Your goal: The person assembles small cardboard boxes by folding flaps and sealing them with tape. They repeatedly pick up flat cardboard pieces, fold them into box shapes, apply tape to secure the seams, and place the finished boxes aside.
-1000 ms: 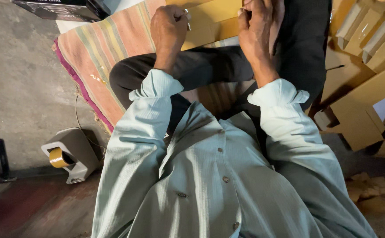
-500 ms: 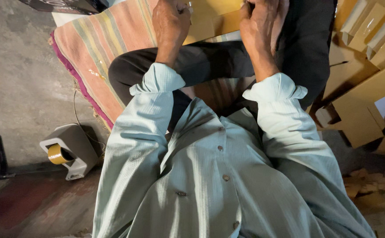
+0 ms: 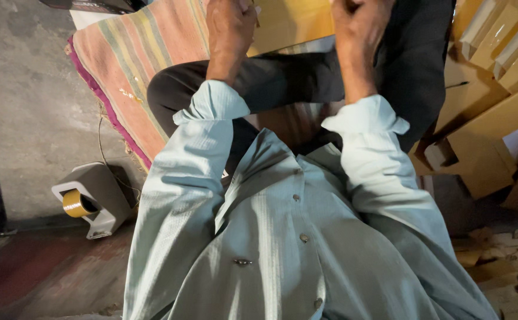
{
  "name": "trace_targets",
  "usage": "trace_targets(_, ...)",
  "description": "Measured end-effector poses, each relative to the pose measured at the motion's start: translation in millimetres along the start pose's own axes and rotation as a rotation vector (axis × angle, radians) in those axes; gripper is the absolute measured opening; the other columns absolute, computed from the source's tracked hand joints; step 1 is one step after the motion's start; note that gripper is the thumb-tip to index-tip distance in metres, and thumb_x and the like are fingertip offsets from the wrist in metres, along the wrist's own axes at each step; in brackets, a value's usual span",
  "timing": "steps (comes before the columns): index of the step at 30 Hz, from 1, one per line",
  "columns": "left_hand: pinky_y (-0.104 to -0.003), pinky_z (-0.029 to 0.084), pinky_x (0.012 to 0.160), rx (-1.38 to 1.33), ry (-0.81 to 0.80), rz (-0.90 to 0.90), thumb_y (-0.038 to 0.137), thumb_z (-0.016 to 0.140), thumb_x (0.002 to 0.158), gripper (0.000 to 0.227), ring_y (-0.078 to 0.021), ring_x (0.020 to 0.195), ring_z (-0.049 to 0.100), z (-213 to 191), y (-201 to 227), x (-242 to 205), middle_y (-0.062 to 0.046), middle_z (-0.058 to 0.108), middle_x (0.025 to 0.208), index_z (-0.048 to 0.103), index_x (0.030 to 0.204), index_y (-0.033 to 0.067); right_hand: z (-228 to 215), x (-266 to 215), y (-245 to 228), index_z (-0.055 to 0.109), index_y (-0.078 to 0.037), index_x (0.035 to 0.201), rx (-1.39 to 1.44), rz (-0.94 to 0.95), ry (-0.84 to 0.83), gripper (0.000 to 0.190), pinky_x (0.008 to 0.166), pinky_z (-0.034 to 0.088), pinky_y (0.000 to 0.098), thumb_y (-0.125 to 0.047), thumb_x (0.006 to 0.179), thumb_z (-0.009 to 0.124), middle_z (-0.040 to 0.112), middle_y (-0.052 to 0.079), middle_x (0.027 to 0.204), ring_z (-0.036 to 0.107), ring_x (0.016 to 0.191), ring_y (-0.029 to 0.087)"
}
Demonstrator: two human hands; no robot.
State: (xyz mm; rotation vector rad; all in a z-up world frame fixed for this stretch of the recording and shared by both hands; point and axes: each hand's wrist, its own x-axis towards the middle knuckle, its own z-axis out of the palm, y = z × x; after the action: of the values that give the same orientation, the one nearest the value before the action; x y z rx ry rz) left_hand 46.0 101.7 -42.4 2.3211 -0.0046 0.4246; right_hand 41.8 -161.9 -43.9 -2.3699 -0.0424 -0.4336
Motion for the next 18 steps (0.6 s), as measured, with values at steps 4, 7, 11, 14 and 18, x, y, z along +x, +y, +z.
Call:
trace_targets(4, -0.051, 0.053, 0.077, 0.007, 0.003, -0.048, 0.008, 0.082, 0.076, 0.035, -0.0482, 0.093, 0.063, 7, 2, -1, -0.027, 0.065, 0.104, 0.064, 0.105, -0.0017, -21, -16, -24, 0.052, -0.002, 0.136, -0.21, -0.078, 0.055, 0.035, 0.114, 0.041, 0.0504, -0.013, 0.107, 0.068, 0.046, 0.025, 0.141, 0.049, 0.132, 0.04)
trace_targets(7, -0.052, 0.054, 0.085, 0.063, -0.079, -0.028, 0.009, 0.083, 0.085, 0.032, -0.0481, 0.1, 0.064, 5, 3, -10, -0.026, 0.066, 0.106, 0.064, 0.107, -0.0014, -5, -33, -61, 0.039, -0.004, 0.163, -0.013, -0.183, -0.467, 0.059, 0.132, 0.025, 0.0503, -0.011, 0.11, 0.063, 0.033, 0.021, 0.168, 0.03, 0.158, 0.043)
trace_targets(11, -0.049, 0.057, 0.079, -0.026, 0.006, 0.049, 0.0, 0.074, 0.087, 0.032, -0.0487, 0.099, 0.063, 3, 6, -6, -0.032, 0.061, 0.115, 0.059, 0.115, -0.0056, 16, -18, -92, 0.035, 0.006, 0.163, -0.297, -0.489, -0.518, 0.073, 0.133, 0.013, 0.0511, -0.022, 0.105, 0.068, 0.028, 0.021, 0.172, 0.02, 0.16, 0.04)
trace_targets(14, -0.051, 0.056, 0.08, 0.004, -0.029, -0.015, -0.001, 0.071, 0.089, 0.029, -0.0483, 0.098, 0.064, 7, 6, -14, -0.031, 0.061, 0.115, 0.058, 0.114, -0.0055, 8, -7, -88, 0.033, 0.005, 0.161, -0.301, -0.197, -0.69, 0.08, 0.131, 0.009, 0.0523, -0.038, 0.102, 0.069, 0.026, 0.023, 0.168, 0.017, 0.158, 0.039)
trace_targets(18, -0.051, 0.054, 0.079, 0.033, -0.041, -0.072, 0.001, 0.075, 0.086, 0.033, -0.0481, 0.095, 0.063, 12, 3, -6, -0.029, 0.061, 0.11, 0.058, 0.114, -0.005, -15, 12, -68, 0.027, 0.014, 0.161, -0.309, -0.242, -0.575, 0.09, 0.128, 0.006, 0.0554, -0.048, 0.109, 0.066, 0.025, 0.031, 0.167, 0.016, 0.156, 0.046)
